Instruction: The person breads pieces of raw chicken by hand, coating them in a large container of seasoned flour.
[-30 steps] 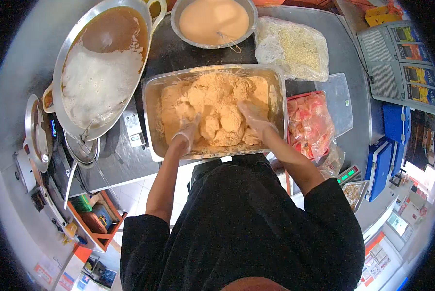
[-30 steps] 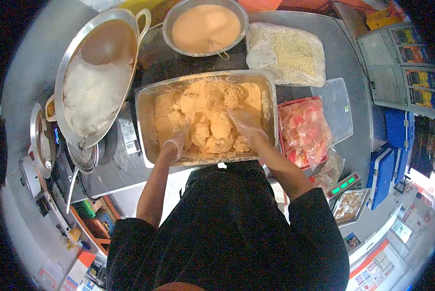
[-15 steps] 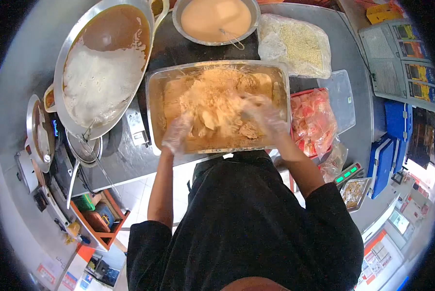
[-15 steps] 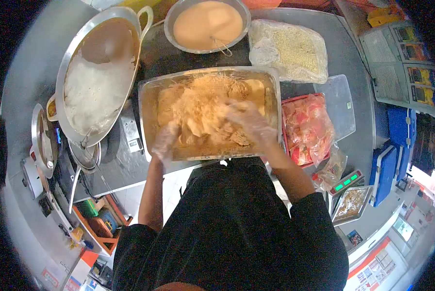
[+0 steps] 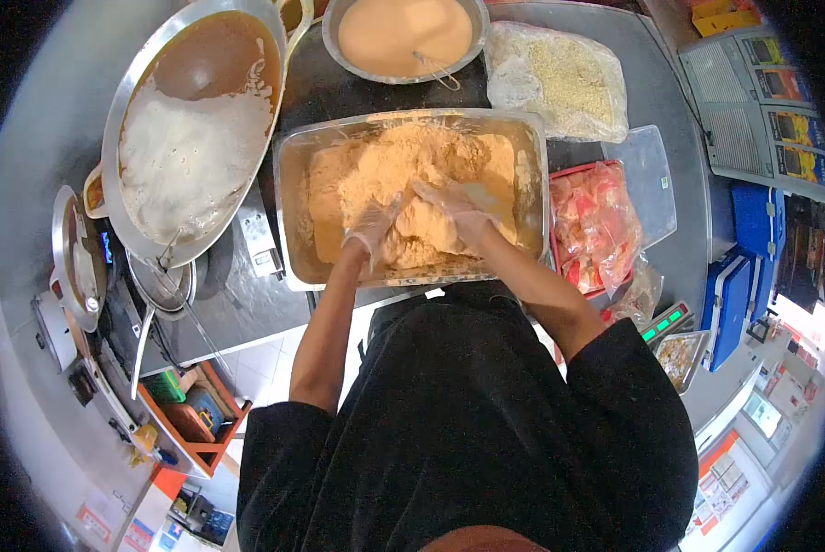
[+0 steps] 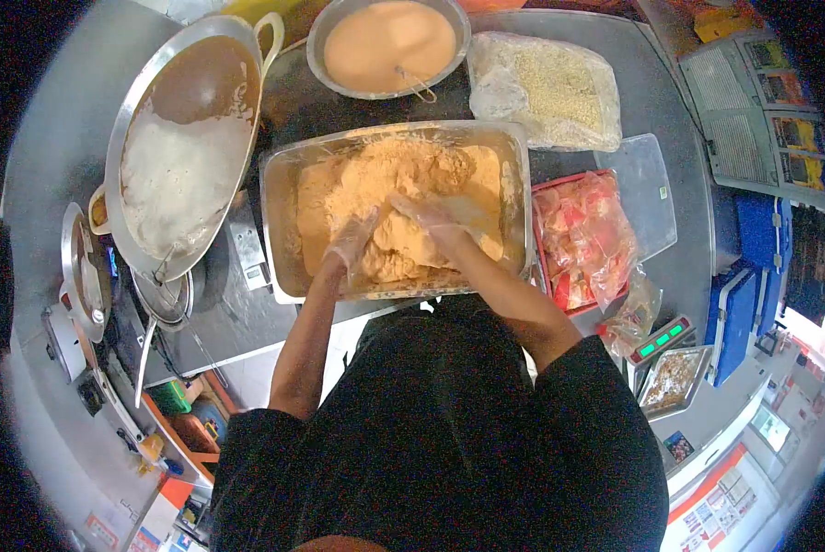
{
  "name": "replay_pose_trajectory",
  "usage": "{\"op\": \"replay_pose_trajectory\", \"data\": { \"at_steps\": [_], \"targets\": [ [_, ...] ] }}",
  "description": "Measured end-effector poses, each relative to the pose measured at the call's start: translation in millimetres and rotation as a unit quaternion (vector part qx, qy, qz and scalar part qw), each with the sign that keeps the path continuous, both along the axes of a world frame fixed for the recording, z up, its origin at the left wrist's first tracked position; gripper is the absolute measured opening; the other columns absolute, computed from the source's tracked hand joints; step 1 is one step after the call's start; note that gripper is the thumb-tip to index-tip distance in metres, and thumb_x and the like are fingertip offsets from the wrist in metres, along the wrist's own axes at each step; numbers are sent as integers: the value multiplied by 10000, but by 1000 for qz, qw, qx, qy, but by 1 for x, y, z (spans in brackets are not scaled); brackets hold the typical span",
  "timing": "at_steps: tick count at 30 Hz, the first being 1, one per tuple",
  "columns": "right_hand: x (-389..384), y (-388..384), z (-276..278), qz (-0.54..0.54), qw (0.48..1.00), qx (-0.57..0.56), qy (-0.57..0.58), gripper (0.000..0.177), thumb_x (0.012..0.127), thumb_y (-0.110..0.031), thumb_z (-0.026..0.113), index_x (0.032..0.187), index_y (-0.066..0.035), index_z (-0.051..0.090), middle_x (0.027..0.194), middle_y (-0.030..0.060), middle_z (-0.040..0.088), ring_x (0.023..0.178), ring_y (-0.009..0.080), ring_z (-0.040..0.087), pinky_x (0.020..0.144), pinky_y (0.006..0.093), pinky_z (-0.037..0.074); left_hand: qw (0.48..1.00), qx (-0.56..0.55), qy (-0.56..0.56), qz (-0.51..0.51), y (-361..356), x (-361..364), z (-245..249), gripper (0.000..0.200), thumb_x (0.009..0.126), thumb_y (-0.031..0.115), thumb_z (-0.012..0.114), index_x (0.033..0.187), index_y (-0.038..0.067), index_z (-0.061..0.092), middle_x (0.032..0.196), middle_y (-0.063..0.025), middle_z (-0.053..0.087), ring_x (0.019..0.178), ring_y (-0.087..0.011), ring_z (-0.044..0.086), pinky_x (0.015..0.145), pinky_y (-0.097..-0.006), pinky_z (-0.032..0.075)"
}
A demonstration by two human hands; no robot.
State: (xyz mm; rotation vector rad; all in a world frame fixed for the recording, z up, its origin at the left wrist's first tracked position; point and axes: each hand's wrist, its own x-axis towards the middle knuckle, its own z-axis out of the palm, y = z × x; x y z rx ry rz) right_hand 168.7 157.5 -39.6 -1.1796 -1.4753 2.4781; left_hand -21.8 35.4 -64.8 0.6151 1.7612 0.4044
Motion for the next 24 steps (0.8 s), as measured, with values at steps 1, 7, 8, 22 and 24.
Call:
{"op": "replay_pose_trajectory", "data": {
  "at_steps": [1, 7, 8, 22, 24],
  "targets": [
    [0, -2, 1, -6, 998, -37, 45, 715, 1051, -488, 438, 1565, -20, 274, 1574, 158, 388, 1477, 309, 322, 1216, 382, 252, 999, 5, 32, -25, -3, -4, 9, 824, 948, 596, 556, 1511, 17, 391, 1497, -262, 452, 1375, -349, 459, 1145, -414, 353],
    [54, 45, -2, 29, 969, 243, -38, 570, 1058, -480, 385, 1458, -88, 492, 1535, 183, 437, 1422, 300, 396, 1200, 389, 274, 988, 121, 1, 99, -41, -45, 24, 777, 963, 650, 486, 1478, 69, 474, 1441, -160, 556, 1288, -345, 559, 1057, -424, 432],
    [52, 60, 2, 56, 939, 301, -154, 571, 1050, -502, 387, 1421, -97, 543, 1529, 190, 443, 1412, 303, 406, 1192, 392, 284, 983, 93, -30, 153, -41, -54, 35, 814, 950, 684, 477, 1465, 54, 490, 1434, -145, 567, 1303, -338, 552, 1055, -424, 430],
    [-50, 52, 6, 64, 965, 162, -195, 859, 909, -679, 526, 1491, -52, 446, 1584, 209, 343, 1444, 351, 373, 1175, 483, 304, 931, 193, -202, 236, 46, -64, -41, 818, 967, 633, 516, 1552, 84, 355, 1549, -82, 417, 1362, -208, 439, 1126, -413, 345],
    [-29, 53, 7, 84, 971, 153, -165, 835, 920, -667, 519, 1500, -72, 437, 1599, 207, 318, 1442, 354, 373, 1162, 486, 323, 927, 235, -192, 222, 27, -64, -37, 783, 985, 611, 501, 1546, 82, 366, 1549, -85, 419, 1373, -212, 428, 1127, -410, 341]
  ]
}}
